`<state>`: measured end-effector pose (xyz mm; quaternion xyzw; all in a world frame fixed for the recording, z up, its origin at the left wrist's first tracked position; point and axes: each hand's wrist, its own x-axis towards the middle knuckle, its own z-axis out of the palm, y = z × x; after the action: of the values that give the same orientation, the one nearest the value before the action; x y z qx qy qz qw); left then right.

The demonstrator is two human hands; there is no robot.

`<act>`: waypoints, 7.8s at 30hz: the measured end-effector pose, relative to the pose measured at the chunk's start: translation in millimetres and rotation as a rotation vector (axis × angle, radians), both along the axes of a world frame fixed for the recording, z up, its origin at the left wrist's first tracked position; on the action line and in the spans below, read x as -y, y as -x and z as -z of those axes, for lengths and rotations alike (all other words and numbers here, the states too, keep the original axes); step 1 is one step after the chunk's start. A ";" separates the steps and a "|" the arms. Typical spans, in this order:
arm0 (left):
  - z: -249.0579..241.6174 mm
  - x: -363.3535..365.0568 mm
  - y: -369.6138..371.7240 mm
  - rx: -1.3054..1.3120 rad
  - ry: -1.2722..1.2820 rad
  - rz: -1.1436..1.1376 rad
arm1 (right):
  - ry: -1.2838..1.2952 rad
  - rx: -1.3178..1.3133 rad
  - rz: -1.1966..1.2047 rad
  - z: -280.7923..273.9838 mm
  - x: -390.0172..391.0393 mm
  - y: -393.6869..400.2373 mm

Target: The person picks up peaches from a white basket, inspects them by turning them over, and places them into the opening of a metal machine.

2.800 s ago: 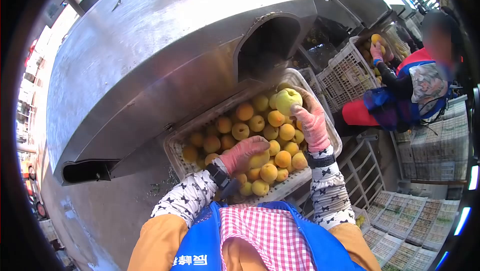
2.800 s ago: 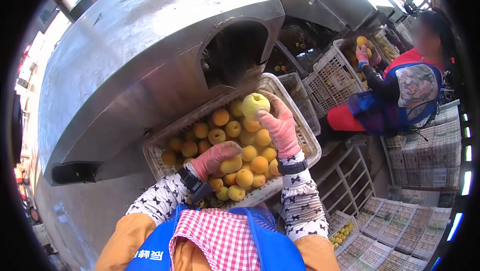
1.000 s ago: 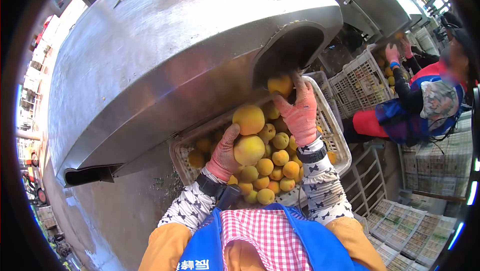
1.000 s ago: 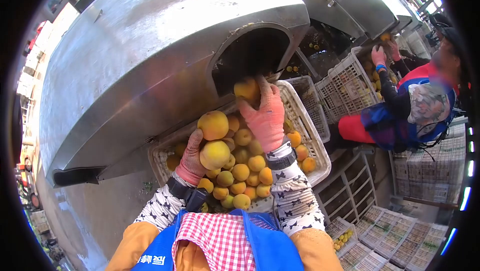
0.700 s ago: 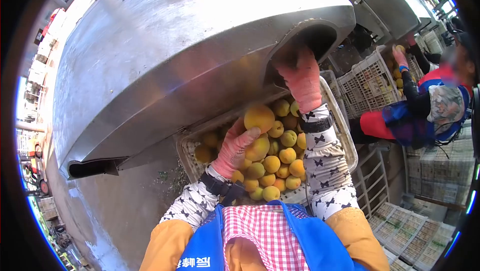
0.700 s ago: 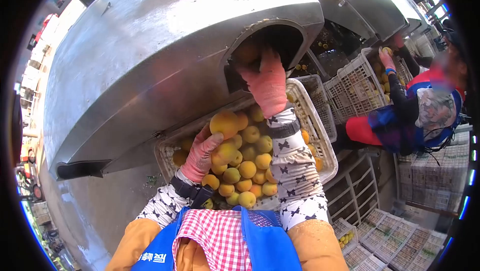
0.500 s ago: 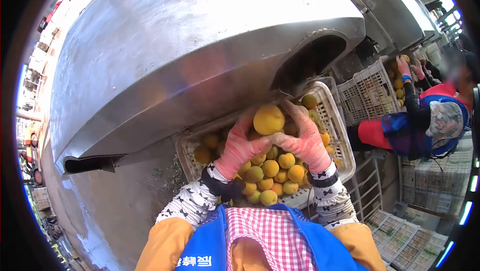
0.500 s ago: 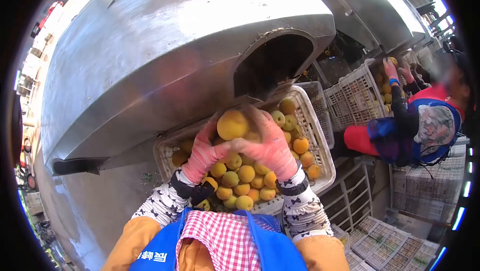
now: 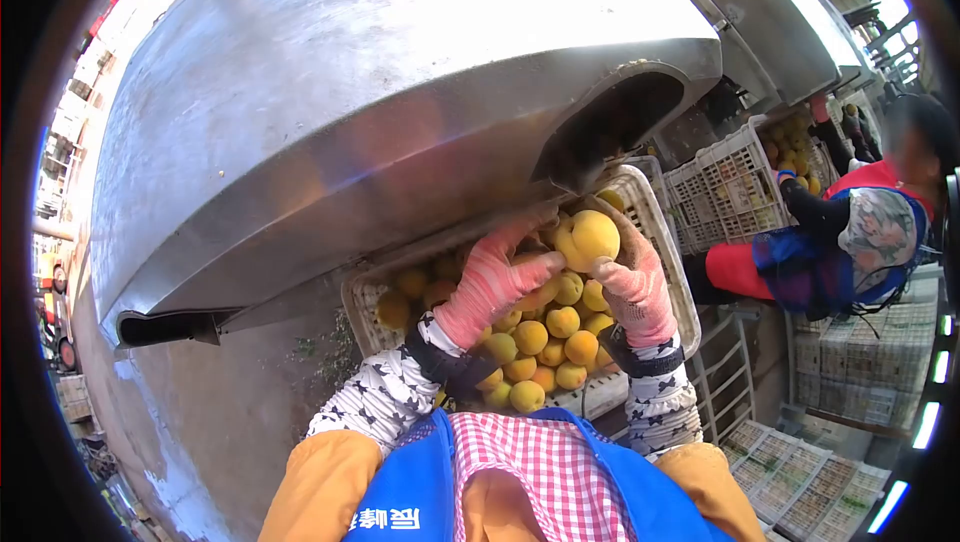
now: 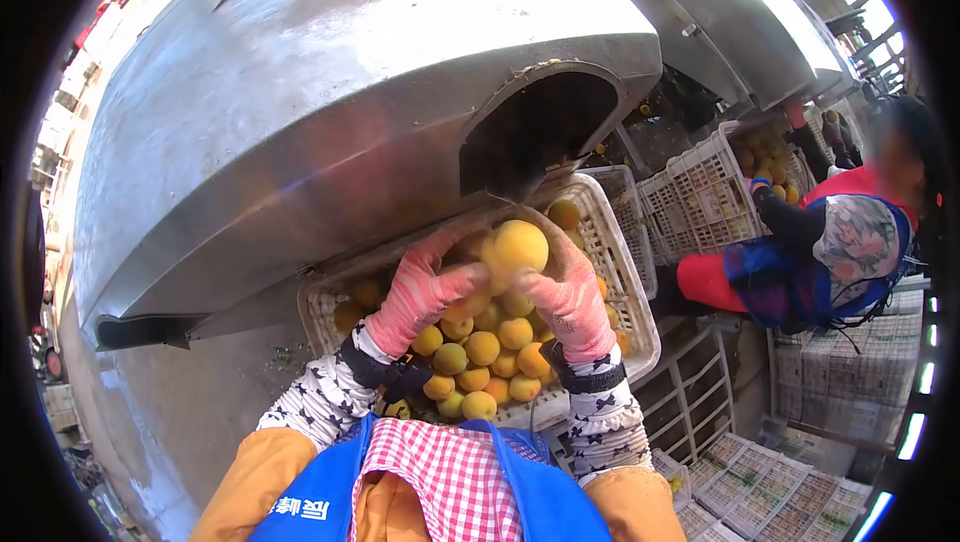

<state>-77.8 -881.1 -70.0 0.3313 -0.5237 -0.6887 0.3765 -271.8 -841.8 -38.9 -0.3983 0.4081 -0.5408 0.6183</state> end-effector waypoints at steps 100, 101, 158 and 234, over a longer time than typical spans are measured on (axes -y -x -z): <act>102.2 -7.8 -1.7 0.691 0.377 -0.305 | 0.339 -1.445 0.558 30.3 134.2 -16.8; 109.9 -17.5 -3.7 0.703 0.347 -0.293 | 0.356 -1.564 0.596 38.0 138.5 -21.2; 93.6 -31.9 -68.2 -0.175 -0.855 -0.080 | -0.117 -1.439 -0.348 135.5 29.6 -19.4; 19.1 2.4 27.2 -0.705 -0.718 0.013 | 0.379 -1.028 0.359 16.9 -5.3 -27.1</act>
<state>-105.0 -883.5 -89.1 0.1839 -0.0970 -0.8977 0.3885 -244.7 -836.5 -55.8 -0.6383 0.6133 -0.4381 0.1568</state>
